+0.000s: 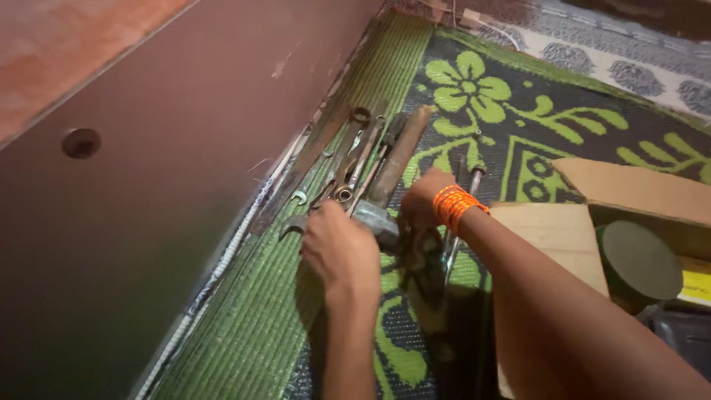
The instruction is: The person organizes various tools and containers into a cardboard box. They place a green container, a red container, a screwdriver, a wrench, a hammer, and other tools into the box, then close the flaps.
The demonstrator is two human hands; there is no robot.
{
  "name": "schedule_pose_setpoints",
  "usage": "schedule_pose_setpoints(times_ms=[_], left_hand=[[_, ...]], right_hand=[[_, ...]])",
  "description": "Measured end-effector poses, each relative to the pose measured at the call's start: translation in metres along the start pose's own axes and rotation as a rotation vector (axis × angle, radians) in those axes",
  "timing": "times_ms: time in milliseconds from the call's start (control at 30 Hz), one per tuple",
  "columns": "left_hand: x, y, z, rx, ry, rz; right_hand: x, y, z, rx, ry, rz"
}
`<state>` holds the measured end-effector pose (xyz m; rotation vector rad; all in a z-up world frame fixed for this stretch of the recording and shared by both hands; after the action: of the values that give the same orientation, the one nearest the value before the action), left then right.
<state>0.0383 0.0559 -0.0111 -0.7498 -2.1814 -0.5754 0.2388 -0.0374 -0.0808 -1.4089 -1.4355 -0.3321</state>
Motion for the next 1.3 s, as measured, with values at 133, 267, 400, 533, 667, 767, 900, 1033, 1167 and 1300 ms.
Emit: schedule_pose_setpoints(times_ms=[133,267,400,533,667,767,900,1033,1167,1300], left_hand=[[0.006,0.0,-0.002,0.009,-0.01,-0.008],[0.024,-0.016,-0.042,-0.333,0.009,-0.419],[-0.045,-0.02,-0.068,-0.231,-0.242,0.097],[-0.099,-0.04,-0.072,-0.195,-0.183,0.134],[-0.139,-0.04,-0.07,-0.169,0.035,0.26],[-0.14,-0.04,-0.07,-0.222,0.074,0.227],[-0.133,-0.044,-0.064,-0.169,-0.026,0.324],[-0.112,-0.032,-0.062,-0.243,-0.189,0.319],[-0.1,-0.02,-0.055,-0.044,-0.301,0.484],[-0.07,-0.014,-0.061,-0.065,-0.532,0.483]], right_hand=[[0.029,-0.025,-0.02,0.062,-0.139,-0.083],[0.077,-0.061,-0.059,0.081,-0.05,-0.275],[0.119,-0.089,-0.099,-0.186,0.554,-0.264],[0.132,-0.127,-0.132,-0.017,0.964,-0.259],[0.132,-0.158,-0.156,0.164,1.184,-0.27],[0.134,-0.179,-0.18,0.309,1.282,-0.333],[0.103,-0.205,-0.243,-0.037,1.1,-0.401],[0.056,-0.237,-0.291,-0.287,0.754,-0.343],[-0.026,-0.262,-0.326,-0.491,0.716,0.039],[-0.092,-0.254,-0.339,-0.467,0.899,0.201]])
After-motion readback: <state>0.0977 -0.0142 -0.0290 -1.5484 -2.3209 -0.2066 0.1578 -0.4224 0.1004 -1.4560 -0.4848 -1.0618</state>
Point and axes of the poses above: each hand's wrist, its own y-axis towards the middle knuckle, its own x-axis out of the back of the hand, z = x × y, the point moved 6 cm from there along y, towards the middle knuckle, and after that the axes turned 15 degrees about -x, right-handed, at the moved point
